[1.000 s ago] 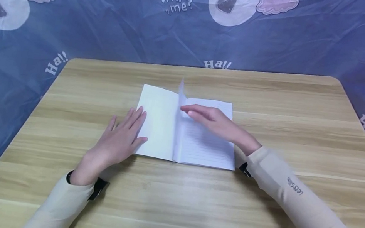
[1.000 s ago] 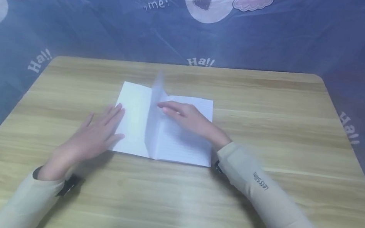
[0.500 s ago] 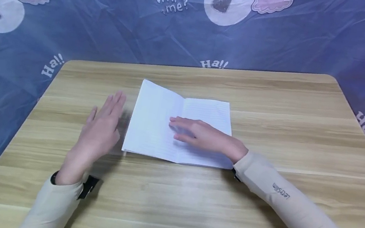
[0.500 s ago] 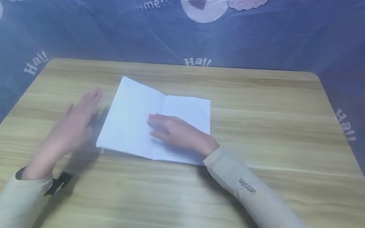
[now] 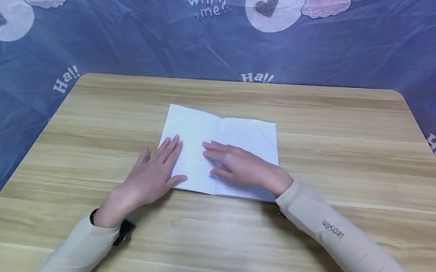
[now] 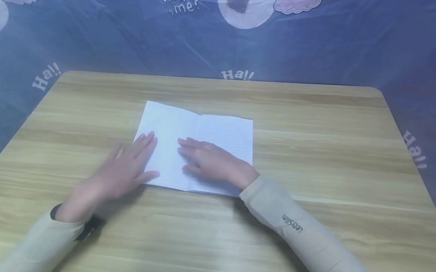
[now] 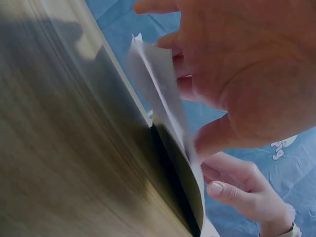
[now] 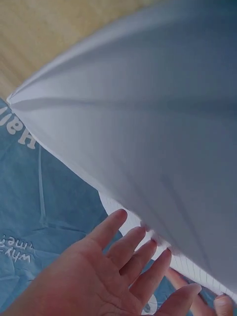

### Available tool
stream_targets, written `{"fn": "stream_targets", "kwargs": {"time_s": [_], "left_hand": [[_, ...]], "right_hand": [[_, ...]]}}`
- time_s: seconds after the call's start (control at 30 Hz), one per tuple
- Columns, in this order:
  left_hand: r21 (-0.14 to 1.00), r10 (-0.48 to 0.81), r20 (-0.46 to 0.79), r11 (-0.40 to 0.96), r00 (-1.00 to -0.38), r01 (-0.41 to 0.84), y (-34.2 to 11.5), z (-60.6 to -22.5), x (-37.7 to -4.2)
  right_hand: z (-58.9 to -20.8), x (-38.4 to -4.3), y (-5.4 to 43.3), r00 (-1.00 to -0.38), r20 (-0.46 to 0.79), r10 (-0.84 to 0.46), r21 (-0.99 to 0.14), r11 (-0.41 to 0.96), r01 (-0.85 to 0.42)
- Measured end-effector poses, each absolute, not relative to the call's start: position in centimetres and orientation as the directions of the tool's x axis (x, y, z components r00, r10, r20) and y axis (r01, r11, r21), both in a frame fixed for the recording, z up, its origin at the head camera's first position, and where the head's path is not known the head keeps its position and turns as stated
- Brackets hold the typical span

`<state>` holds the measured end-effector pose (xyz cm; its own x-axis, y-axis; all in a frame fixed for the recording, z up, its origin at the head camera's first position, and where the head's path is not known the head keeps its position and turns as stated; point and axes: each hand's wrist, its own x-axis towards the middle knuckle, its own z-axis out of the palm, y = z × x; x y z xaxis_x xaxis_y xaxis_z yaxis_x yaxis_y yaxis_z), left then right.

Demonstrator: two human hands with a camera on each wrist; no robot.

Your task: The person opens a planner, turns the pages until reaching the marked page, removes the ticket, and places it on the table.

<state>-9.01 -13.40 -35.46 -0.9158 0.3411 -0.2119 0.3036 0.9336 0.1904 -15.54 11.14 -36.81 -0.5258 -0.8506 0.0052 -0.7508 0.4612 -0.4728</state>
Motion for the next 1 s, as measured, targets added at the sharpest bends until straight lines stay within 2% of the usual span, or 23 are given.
{"fn": "stream_targets", "kwargs": {"time_s": [0.37, 0.43, 0.6, 0.7, 1.0], "left_hand": [[0.210, 0.348, -0.217, 0.929, -0.912, 0.305, -13.5, -35.6, -8.8], [0.219, 0.348, -0.220, 0.928, -0.912, 0.301, -13.5, -35.6, -8.8], [0.220, 0.343, -0.225, 0.930, -0.912, 0.296, -13.6, -35.8, -8.9], [0.215, 0.341, -0.231, 0.931, -0.911, 0.294, -13.6, -35.9, -8.9], [0.221, 0.341, -0.221, 0.930, -0.914, 0.294, -13.6, -35.5, -8.8]], "right_hand": [[-35.8, -16.1, 12.0, -0.544, 0.020, -0.839, -0.486, 0.467, -0.739], [-35.5, -17.0, 12.8, -0.574, 0.027, -0.819, -0.486, 0.491, -0.723], [-35.7, -20.2, 15.8, -0.705, 0.016, -0.709, -0.404, 0.640, -0.653], [-35.9, -21.8, 17.3, -0.762, -0.013, -0.648, -0.383, 0.707, -0.594], [-36.1, -23.7, 18.7, -0.792, -0.058, -0.607, -0.471, 0.716, -0.515]]}}
